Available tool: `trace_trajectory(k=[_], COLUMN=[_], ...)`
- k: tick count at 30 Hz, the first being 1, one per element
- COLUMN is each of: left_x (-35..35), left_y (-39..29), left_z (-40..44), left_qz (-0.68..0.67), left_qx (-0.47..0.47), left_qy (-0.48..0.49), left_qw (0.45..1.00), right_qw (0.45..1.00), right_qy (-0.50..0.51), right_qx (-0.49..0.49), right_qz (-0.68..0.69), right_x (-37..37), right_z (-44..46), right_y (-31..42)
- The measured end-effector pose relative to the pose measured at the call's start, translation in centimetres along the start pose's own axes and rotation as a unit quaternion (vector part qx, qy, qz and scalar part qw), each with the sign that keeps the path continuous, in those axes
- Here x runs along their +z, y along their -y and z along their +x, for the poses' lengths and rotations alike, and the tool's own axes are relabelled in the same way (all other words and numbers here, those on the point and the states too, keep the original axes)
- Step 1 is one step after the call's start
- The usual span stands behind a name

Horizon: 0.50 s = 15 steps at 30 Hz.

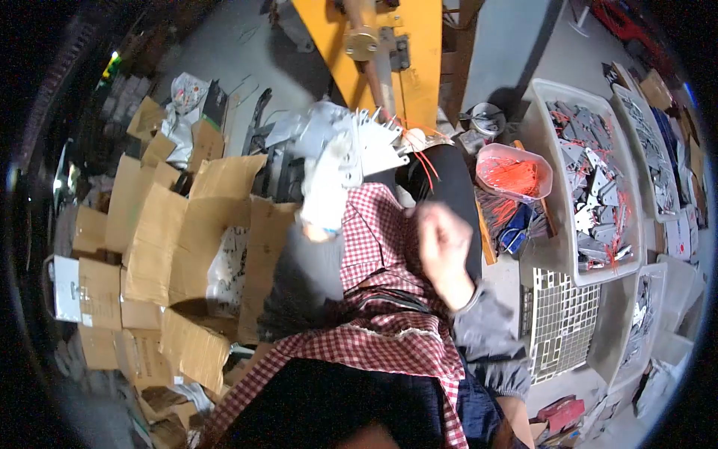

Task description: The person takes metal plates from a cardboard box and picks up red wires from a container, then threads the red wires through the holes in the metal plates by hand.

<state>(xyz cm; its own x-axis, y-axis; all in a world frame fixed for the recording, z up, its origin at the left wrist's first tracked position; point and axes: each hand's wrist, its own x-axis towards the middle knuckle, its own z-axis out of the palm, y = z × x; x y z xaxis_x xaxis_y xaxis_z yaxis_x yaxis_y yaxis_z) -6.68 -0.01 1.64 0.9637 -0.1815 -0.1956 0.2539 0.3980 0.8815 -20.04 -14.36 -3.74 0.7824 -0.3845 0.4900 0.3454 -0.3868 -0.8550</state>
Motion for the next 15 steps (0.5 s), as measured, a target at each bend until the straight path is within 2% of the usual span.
trace_trajectory(k=[1, 2, 4, 5, 6, 7, 8, 9, 10, 11, 12, 13, 15], left_x=[-0.1, -0.3, 2.2, 3.0, 3.7, 4.5, 5.0, 5.4, 5.4, 5.5, 5.7, 6.2, 6.2], left_y=[0.9, 3.5, 5.2, 6.5, 7.8, 8.7, 9.2, 9.5, 9.7, 9.9, 9.9, 9.1, 8.5], left_z=[-0.8, -1.7, -4.0, -4.7, -5.0, -4.6, -4.5, -4.6, -4.5, -4.5, -4.5, -5.0, -5.7], left_qz=[0.047, -0.067, -0.035, -0.085, -0.136, -0.158, -0.161, -0.254, -0.343, -0.353, -0.376, -0.392, -0.425], left_qx=[-0.03, 0.033, 0.021, -0.009, -0.039, -0.069, -0.075, -0.138, -0.198, -0.197, -0.189, -0.195, -0.224], left_qy=[-0.017, 0.035, 0.003, 0.06, 0.116, 0.202, 0.221, 0.252, 0.277, 0.305, 0.321, 0.308, 0.247], left_qw=[0.998, 0.997, 0.999, 0.994, 0.983, 0.964, 0.959, 0.923, 0.875, 0.862, 0.848, 0.845, 0.841], right_qw=[0.988, 0.95, 0.933, 0.928, 0.884, 0.856, 0.824, 0.797, 0.784, 0.724, 0.767, 0.8, 0.785], right_qy=[-0.022, -0.047, -0.063, -0.076, -0.148, -0.181, -0.211, -0.228, -0.296, -0.386, -0.407, -0.337, -0.373], right_qx=[0.133, 0.264, 0.315, 0.312, 0.299, 0.354, 0.404, 0.439, 0.405, 0.404, 0.338, 0.362, 0.343], right_qz=[0.082, 0.162, 0.161, 0.189, 0.326, 0.33, 0.337, 0.347, 0.367, 0.405, 0.364, 0.34, 0.356], right_x=[1.0, 1.9, 0.7, 0.4, 0.4, -1.0, -2.3, -4.6, -6.3, -7.7, -11.0, -16.4, -20.0], right_z=[-1.1, -1.8, -0.1, 0.6, 2.1, 2.9, 3.4, 4.0, 5.1, 8.2, 9.3, 9.3, 12.9], right_y=[-0.5, -0.3, -0.3, -1.4, 0.3, -0.9, -3.0, -4.6, -6.2, -4.8, -10.2, -18.2, -17.0])
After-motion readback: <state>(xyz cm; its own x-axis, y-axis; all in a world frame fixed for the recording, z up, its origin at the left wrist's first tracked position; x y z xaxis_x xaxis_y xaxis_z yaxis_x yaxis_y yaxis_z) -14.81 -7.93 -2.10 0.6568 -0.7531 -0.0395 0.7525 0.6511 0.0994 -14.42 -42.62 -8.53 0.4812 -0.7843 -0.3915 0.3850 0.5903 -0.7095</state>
